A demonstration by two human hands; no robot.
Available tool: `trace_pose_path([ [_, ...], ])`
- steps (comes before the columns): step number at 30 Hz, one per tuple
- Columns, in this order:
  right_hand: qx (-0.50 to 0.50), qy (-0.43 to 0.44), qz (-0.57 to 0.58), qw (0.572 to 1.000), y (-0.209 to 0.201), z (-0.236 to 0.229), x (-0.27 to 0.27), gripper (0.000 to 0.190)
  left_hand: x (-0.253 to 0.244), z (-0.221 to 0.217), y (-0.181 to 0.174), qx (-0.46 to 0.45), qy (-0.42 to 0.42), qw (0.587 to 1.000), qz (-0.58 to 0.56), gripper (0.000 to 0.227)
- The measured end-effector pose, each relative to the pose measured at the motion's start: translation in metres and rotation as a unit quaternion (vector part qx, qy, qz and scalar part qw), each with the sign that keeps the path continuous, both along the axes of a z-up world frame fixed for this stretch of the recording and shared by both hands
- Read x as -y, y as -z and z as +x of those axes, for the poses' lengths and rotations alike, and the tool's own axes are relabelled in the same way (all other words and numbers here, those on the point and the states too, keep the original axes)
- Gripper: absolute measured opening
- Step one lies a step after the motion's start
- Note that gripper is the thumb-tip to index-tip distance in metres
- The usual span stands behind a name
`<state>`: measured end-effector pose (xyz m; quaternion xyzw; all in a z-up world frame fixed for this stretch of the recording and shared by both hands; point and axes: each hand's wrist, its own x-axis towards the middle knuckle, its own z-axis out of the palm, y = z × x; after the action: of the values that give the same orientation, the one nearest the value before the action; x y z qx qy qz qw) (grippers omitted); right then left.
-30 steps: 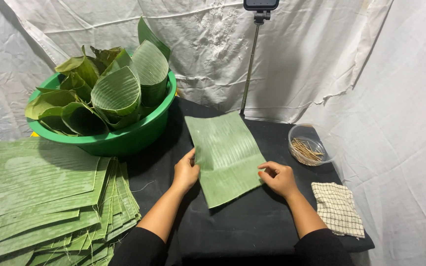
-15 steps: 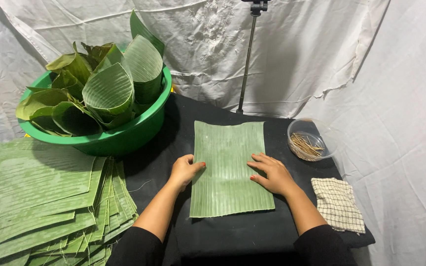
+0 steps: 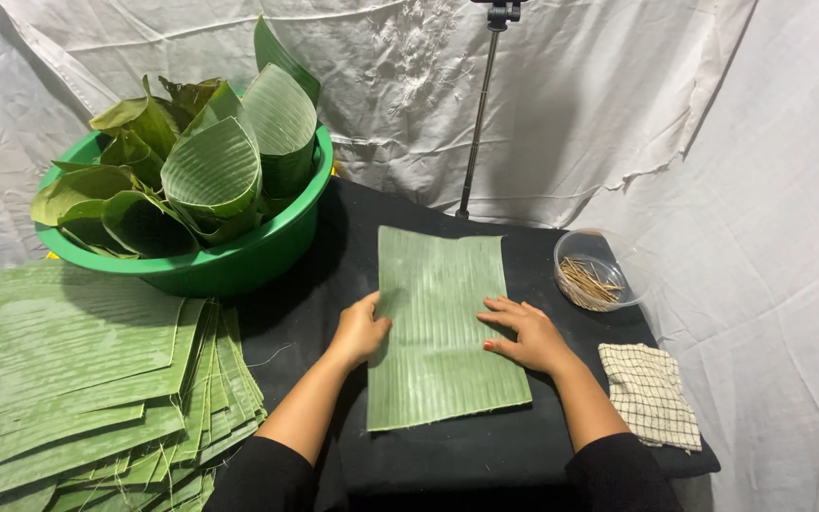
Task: Folding banana leaves into cones and securing them with wooden pins
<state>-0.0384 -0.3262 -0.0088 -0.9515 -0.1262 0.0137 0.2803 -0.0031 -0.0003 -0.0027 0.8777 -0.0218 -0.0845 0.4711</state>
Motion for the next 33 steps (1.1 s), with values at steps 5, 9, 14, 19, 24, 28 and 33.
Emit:
trace_pose_path([
  [5,-0.010,0.003,0.011,1.000,-0.001,-0.001,0.002,0.054,-0.007,0.020,0.032,-0.034,-0.030,0.996,-0.078,0.052],
  [9,-0.012,-0.002,0.021,1.000,0.003,0.002,0.005,0.056,-0.009,0.013,0.030,-0.080,-0.031,0.972,-0.220,0.058],
  [14,-0.023,0.002,0.057,0.998,0.004,0.001,0.007,0.055,-0.011,0.014,0.028,-0.076,0.001,0.970,-0.232,0.055],
  [19,-0.028,0.004,0.088,0.996,0.001,0.000,0.005,0.054,-0.013,0.019,0.037,-0.078,0.034,0.965,-0.246,0.063],
  [24,-0.021,0.015,0.075,0.997,-0.002,-0.001,0.003,0.050,-0.018,0.018,0.044,-0.083,0.029,0.956,-0.278,0.069],
  [28,-0.019,0.017,0.076,0.997,-0.001,-0.001,0.002,0.050,-0.013,0.011,0.025,-0.074,0.042,0.957,-0.278,0.069],
  [33,-0.004,0.011,0.100,0.995,0.003,0.002,0.004,0.048,-0.012,-0.014,-0.019,-0.021,0.089,0.985,-0.149,0.066],
])
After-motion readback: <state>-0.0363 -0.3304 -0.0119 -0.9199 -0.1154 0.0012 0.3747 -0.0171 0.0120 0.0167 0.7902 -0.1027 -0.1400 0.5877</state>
